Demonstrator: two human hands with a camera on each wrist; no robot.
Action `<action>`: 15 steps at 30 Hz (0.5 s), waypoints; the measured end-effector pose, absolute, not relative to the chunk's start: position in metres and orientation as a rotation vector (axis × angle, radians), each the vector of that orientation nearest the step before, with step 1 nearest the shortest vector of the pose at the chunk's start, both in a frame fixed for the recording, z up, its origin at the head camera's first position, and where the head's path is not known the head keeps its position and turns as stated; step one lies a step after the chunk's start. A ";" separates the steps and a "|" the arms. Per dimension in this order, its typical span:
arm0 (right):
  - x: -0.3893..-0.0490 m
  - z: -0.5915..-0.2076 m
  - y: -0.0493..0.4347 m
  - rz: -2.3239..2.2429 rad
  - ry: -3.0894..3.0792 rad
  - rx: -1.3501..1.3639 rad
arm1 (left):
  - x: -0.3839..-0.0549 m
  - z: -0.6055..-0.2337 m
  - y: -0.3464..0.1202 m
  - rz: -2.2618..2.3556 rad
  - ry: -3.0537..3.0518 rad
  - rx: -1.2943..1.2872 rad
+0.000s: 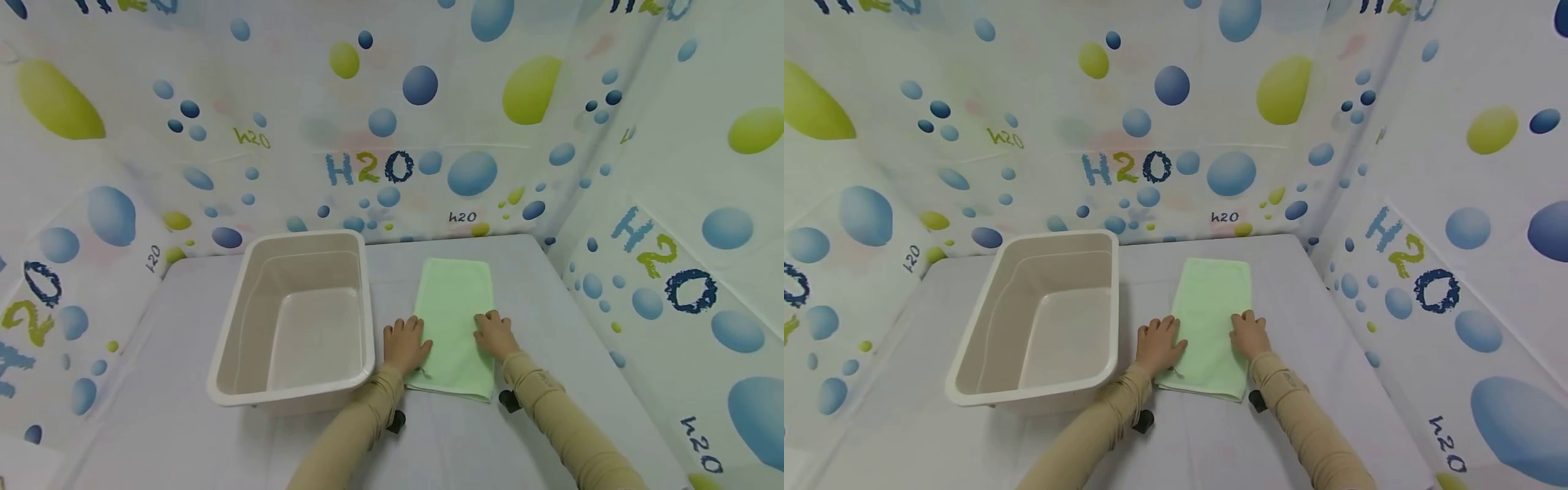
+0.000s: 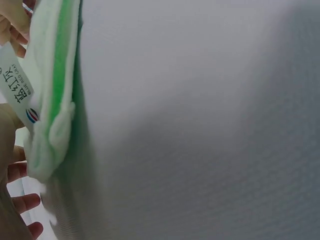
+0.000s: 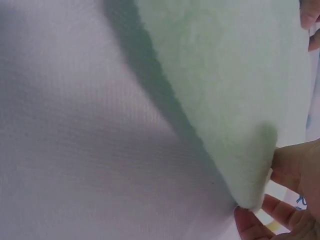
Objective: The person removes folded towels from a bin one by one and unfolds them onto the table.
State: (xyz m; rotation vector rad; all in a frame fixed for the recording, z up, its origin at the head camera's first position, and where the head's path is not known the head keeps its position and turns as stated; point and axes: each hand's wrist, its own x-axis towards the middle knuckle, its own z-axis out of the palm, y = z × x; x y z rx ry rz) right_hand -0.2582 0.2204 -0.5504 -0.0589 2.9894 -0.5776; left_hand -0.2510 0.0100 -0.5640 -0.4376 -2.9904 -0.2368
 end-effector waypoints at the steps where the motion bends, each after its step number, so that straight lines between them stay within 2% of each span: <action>1: -0.259 -0.551 0.220 -0.577 2.993 -0.072 | -0.251 -0.564 0.009 -0.224 -2.981 -0.440; 10: -0.263 -0.549 0.221 -0.457 3.001 -0.272 | -0.250 -0.568 0.009 0.027 -2.980 -0.443; 15: -0.267 -0.547 0.222 -0.403 2.989 -0.394 | -0.235 -0.567 0.008 0.070 -2.910 -0.450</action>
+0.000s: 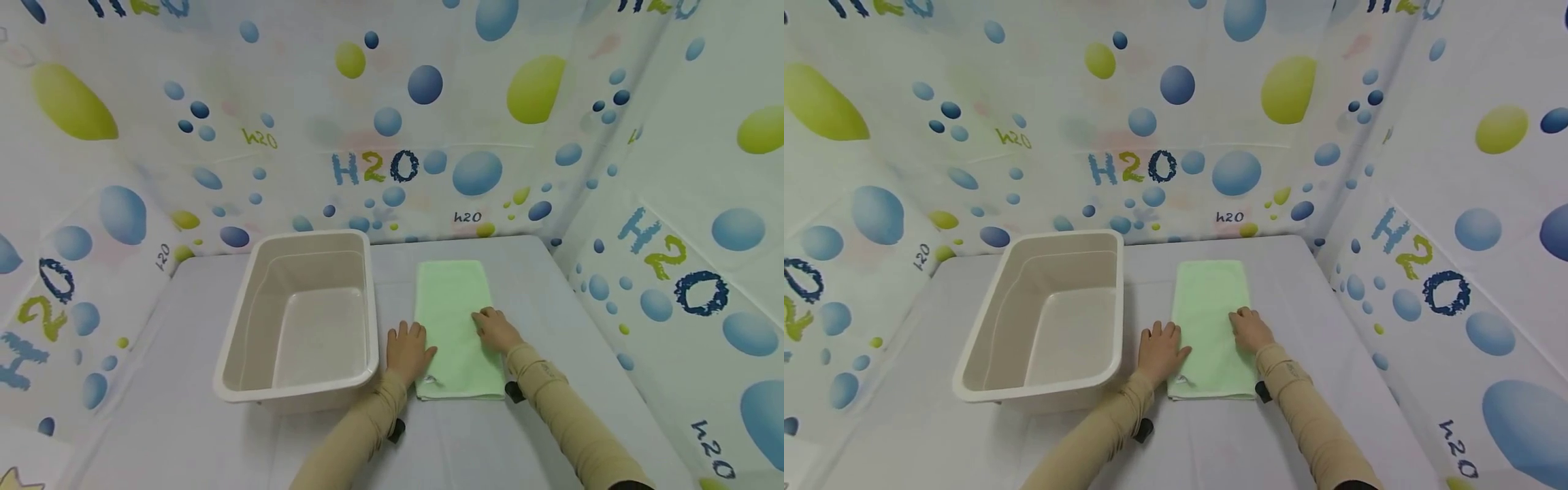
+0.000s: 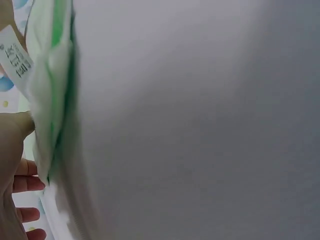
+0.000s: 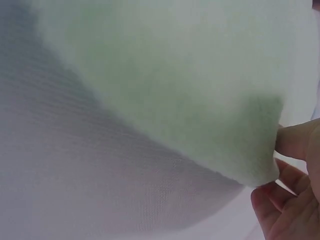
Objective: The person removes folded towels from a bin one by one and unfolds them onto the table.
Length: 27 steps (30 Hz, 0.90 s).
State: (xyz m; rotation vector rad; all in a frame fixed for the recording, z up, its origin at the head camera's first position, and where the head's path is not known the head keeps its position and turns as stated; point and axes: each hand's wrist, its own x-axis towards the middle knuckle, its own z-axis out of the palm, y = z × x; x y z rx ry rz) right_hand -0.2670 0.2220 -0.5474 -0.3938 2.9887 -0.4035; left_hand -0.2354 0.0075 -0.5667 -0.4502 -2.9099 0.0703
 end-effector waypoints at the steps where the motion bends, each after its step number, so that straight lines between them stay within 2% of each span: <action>1: -0.268 -0.548 0.222 -0.413 2.981 -0.410 | -0.232 -0.566 0.007 0.077 -2.895 -0.449; 11: -0.275 -0.547 0.215 -0.392 2.951 -0.461 | -0.218 -0.572 0.000 0.025 -2.862 -0.421; 27: -0.263 -0.543 0.208 -0.236 3.011 -0.462 | -0.213 -0.586 -0.009 -0.429 -2.922 -0.330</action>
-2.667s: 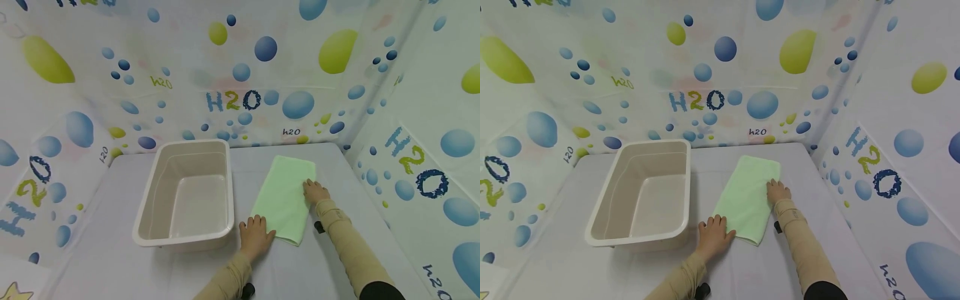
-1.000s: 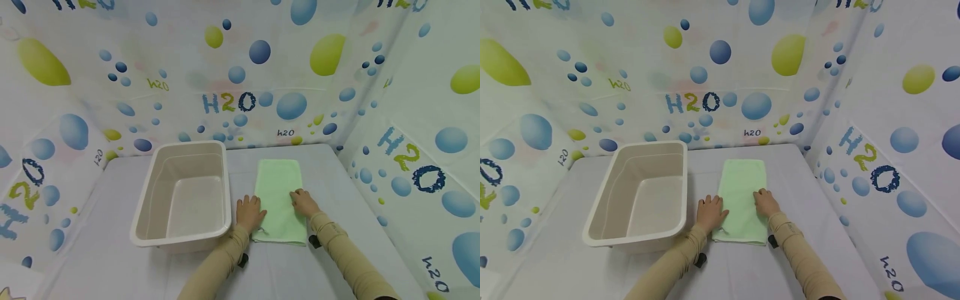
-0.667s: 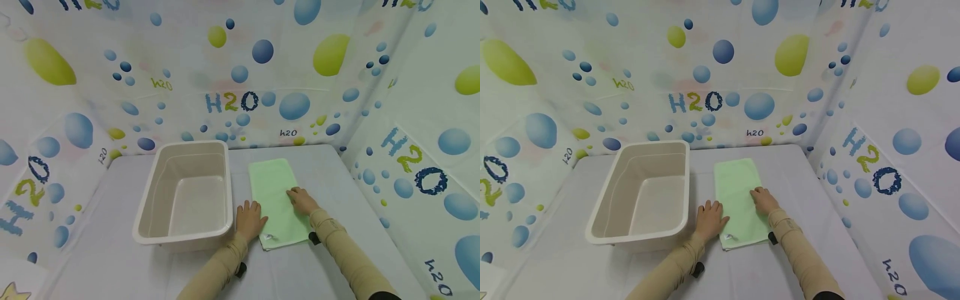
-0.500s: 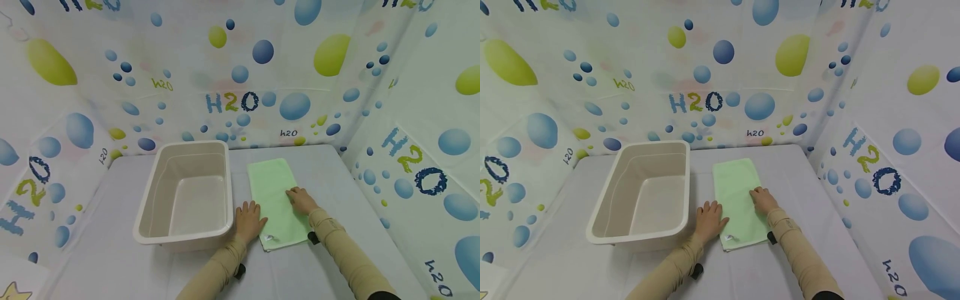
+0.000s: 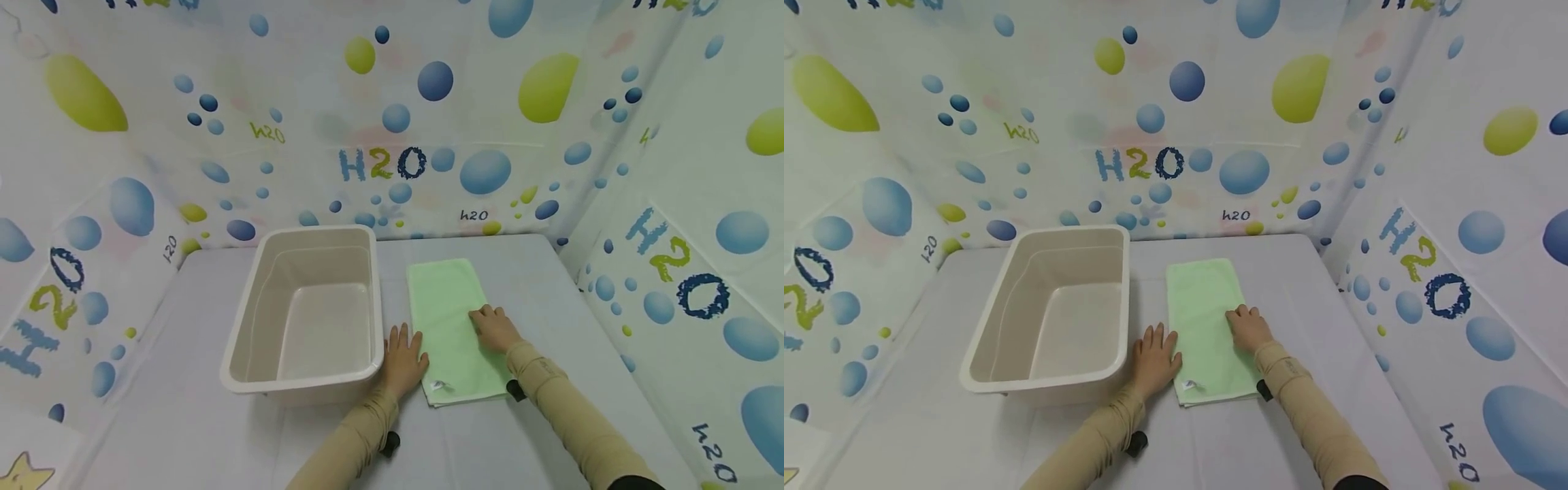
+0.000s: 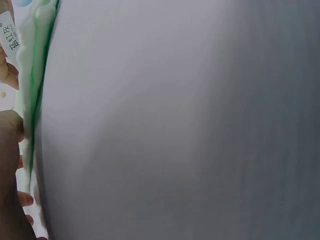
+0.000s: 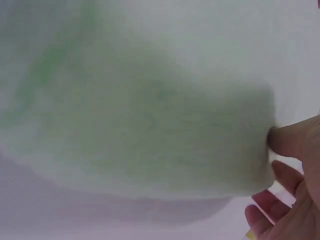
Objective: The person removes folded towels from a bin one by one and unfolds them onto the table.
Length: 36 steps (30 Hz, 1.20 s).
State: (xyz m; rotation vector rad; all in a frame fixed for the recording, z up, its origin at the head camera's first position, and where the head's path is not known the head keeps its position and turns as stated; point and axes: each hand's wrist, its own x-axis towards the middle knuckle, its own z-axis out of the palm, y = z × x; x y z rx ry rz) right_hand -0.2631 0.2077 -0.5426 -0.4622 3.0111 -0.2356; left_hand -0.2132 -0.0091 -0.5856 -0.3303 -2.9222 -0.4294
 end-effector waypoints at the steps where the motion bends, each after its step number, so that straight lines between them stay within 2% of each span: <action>1: -0.264 -0.542 0.207 -0.214 3.023 -0.464 | -0.214 -0.586 -0.010 -0.454 -2.928 -0.323; 7: -0.275 -0.541 0.195 -0.102 3.059 -0.504 | -0.219 -0.587 -0.011 -0.483 -2.869 -0.382; 12: -0.285 -0.540 0.178 -0.319 3.017 -0.577 | -0.227 -0.590 -0.013 -0.371 -2.774 -0.418; 20: -0.303 -0.539 0.148 -0.502 2.933 -0.617 | -0.228 -0.592 -0.019 -0.502 -2.793 -0.411; 36: -0.303 -0.533 0.105 -0.368 2.785 -0.759 | -0.221 -0.601 -0.025 -0.536 -2.837 -0.365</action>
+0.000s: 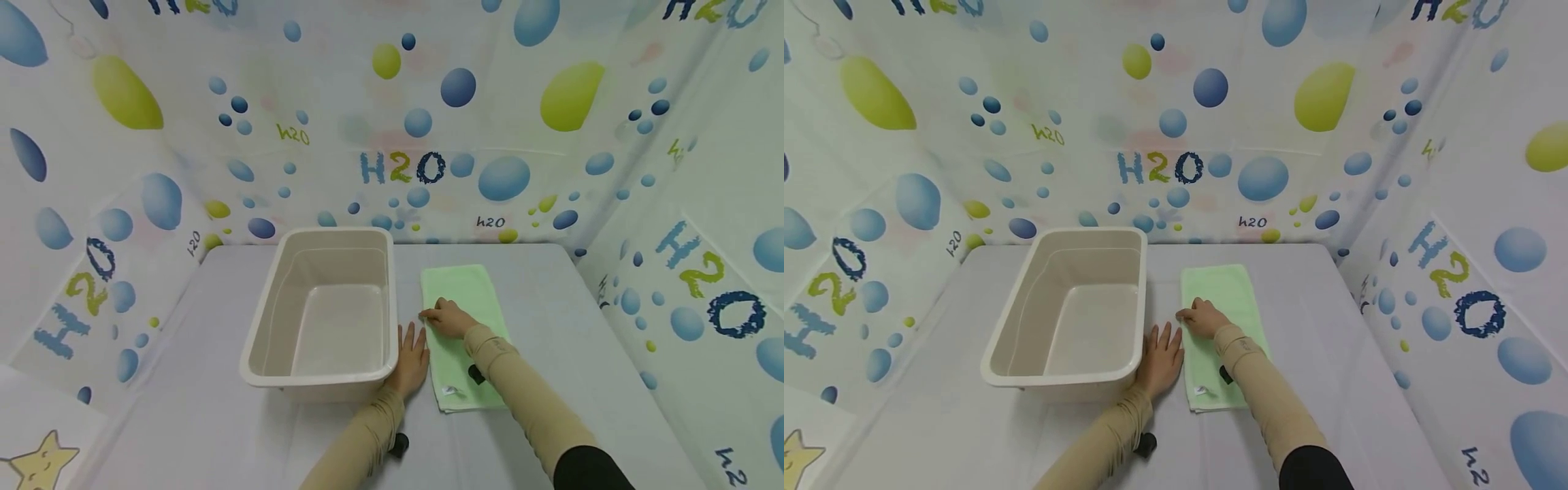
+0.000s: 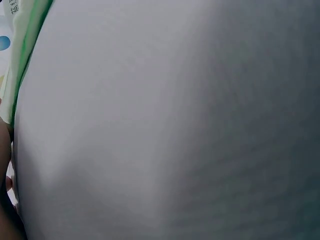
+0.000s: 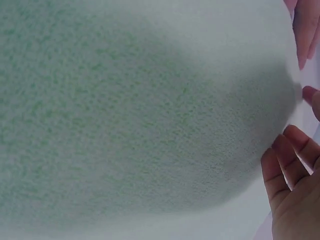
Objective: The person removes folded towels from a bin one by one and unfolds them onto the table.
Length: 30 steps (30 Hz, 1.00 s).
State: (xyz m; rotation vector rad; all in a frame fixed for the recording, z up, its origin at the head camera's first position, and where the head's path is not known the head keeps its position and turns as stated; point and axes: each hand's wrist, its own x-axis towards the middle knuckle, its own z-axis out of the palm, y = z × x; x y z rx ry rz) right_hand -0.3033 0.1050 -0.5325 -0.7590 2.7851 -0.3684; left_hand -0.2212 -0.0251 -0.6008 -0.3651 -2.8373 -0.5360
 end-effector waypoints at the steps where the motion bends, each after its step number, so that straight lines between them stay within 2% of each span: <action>1: -0.303 -0.533 0.105 -0.379 2.792 -0.757 | -0.221 -0.600 -0.025 -0.550 -2.845 -0.360; 15: -0.301 -0.533 0.102 -0.333 2.825 -0.694 | -0.218 -0.598 -0.028 -0.694 -2.887 -0.322; 30: -0.308 -0.541 0.100 -0.369 2.941 -0.600 | -0.217 -0.601 -0.026 -0.557 -2.874 -0.310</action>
